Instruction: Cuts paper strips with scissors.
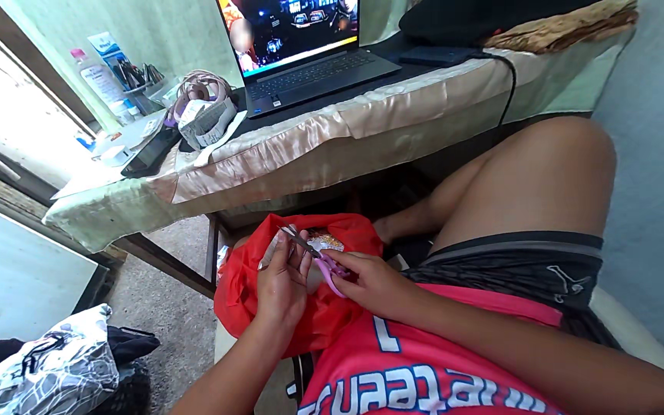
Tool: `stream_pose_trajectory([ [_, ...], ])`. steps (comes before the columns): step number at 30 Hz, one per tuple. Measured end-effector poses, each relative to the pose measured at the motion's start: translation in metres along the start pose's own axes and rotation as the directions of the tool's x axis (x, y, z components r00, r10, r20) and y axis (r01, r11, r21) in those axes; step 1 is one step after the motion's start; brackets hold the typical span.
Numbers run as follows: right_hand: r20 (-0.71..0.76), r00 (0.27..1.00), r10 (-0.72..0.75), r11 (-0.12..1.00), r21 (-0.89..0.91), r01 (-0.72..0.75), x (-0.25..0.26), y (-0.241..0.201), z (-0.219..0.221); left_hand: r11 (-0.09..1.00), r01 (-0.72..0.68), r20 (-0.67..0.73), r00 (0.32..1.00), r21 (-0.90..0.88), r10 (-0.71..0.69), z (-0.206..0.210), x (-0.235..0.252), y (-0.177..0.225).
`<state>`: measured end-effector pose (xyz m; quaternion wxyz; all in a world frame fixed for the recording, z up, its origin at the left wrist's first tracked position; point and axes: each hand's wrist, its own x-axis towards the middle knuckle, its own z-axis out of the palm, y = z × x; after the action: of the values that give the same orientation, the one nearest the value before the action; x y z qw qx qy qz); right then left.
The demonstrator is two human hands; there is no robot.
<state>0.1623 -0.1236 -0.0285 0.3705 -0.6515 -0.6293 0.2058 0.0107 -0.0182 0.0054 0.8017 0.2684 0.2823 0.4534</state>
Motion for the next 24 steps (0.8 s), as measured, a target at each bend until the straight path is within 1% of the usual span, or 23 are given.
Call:
stream_pose_trajectory([
  [3, -0.036, 0.999, -0.027, 1.0, -0.001, 0.027, 0.0017, 0.0029, 0.0013, 1.0, -0.001, 0.001, 1.0, 0.001, 0.001, 0.0001, -0.0002, 0.0009],
  [9, 0.007, 1.0, -0.004, 1.0, -0.001, 0.004, 0.0007, 0.0017, 0.0004, 1.0, 0.011, -0.005, 1.0, 0.002, -0.011, 0.0001, -0.0004, 0.0005],
  [15, -0.026, 0.999, -0.027, 1.0, -0.013, 0.027, 0.0021, 0.0037, -0.0002, 1.0, 0.006, -0.001, 1.0, 0.004, -0.006, 0.0002, -0.0005, 0.0007],
  [21, 0.019, 1.0, -0.014, 1.0, -0.021, 0.014, 0.0008, 0.0009, -0.0021, 1.0, 0.017, -0.002, 1.0, 0.01, -0.017, -0.0007, -0.0003, 0.0002],
  [24, -0.002, 0.999, -0.045, 0.998, -0.047, 0.044, 0.0012, 0.0024, -0.0017, 1.0, 0.014, -0.005, 1.0, 0.008, -0.014, -0.0002, -0.0014, 0.0006],
])
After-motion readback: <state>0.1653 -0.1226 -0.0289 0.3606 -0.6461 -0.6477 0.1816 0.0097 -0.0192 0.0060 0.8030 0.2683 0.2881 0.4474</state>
